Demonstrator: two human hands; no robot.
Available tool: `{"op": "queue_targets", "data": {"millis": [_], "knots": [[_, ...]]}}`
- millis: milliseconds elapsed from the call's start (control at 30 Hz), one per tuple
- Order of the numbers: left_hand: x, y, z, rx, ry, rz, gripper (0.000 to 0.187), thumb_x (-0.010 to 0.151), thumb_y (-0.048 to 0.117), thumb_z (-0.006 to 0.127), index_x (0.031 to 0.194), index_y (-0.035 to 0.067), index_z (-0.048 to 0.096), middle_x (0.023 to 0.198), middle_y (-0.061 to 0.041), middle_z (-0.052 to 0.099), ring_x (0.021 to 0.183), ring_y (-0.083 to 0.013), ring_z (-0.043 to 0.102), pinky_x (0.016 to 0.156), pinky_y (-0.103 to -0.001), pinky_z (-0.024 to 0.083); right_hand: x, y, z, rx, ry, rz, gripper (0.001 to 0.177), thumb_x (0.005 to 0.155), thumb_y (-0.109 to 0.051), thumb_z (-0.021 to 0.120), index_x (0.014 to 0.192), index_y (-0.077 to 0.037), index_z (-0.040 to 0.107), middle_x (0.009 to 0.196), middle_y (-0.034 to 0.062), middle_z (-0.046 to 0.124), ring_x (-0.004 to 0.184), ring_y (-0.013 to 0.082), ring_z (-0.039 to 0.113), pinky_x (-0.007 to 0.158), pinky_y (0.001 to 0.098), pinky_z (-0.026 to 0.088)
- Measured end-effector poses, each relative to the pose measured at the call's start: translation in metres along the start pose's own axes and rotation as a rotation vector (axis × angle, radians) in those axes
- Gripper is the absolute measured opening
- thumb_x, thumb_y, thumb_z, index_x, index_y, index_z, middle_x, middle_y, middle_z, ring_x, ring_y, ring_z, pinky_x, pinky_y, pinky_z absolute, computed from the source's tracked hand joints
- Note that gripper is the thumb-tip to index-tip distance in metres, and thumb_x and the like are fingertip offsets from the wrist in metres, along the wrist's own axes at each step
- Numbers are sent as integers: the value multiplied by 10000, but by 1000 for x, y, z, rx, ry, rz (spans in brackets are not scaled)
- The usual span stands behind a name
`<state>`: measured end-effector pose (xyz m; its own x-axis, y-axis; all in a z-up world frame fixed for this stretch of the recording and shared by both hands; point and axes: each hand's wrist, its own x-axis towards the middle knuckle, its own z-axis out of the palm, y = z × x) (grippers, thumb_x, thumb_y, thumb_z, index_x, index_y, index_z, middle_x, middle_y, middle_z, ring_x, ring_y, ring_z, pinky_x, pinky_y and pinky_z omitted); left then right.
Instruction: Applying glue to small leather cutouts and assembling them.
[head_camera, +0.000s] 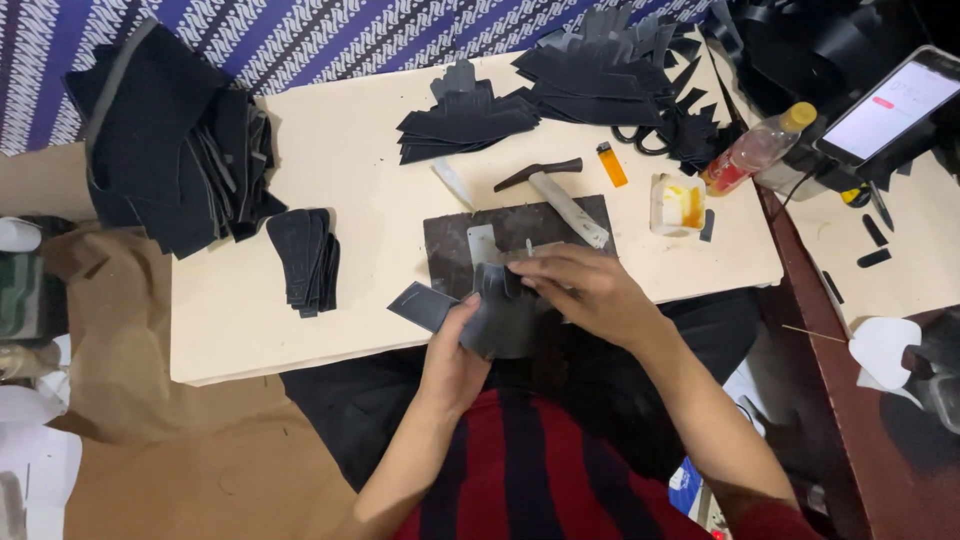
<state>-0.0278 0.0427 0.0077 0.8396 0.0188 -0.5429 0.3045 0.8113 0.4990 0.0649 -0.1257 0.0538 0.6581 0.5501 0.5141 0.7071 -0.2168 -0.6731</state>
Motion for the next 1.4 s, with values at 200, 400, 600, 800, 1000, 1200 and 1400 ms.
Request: {"op": "queue_targets", "data": {"millis": [200,400,600,800,1000,1200,1400], "knots": [[-7,3,7,-11,-40,95,285,938,205,679,1150,16,694,1044,-111,662,1029,-224,619,998,-421,472,5,-10,-11,-191,-103,-215,236,923,30,677,1143,-11,752,1019,190,752,914,344,737,778,419,610],[-15,4,19,161,-58,257,140,870,72,797,969,8,721,846,-102,680,921,-229,692,890,-408,547,7,-16,-13,-146,-186,-259,96,944,-26,653,1009,9,713,1121,205,731,1007,382,721,834,460,600],[8,-9,3,379,124,284,164,839,87,840,904,-8,723,785,-74,670,807,-205,667,758,-370,563,-16,39,20,388,-85,538,176,859,-138,826,975,-55,723,784,65,744,777,173,713,740,344,594],[15,-17,-2,246,296,154,274,848,92,824,1042,-36,680,873,-80,621,859,-221,637,783,-366,524,6,70,35,264,-478,725,163,891,-207,778,943,-55,805,789,164,771,708,257,694,715,412,548],[47,-29,-17,157,321,92,359,840,174,857,1080,41,625,895,-37,578,800,-170,611,665,-289,485,20,131,65,233,-721,769,280,860,-300,813,1020,-70,806,859,122,774,796,236,692,768,359,546],[53,-18,-18,44,258,5,343,883,322,824,1012,132,569,810,-5,522,668,-148,565,521,-201,429,54,150,81,13,-888,585,301,910,-280,733,1066,-24,755,1020,225,768,1028,424,701,920,512,495],[65,-74,-83,973,-116,160,323,915,376,765,733,110,750,876,-106,773,824,-231,720,692,-296,506,62,184,99,-126,-803,554,280,912,-319,749,1062,-84,769,1023,141,765,1057,363,699,965,487,507]]}}
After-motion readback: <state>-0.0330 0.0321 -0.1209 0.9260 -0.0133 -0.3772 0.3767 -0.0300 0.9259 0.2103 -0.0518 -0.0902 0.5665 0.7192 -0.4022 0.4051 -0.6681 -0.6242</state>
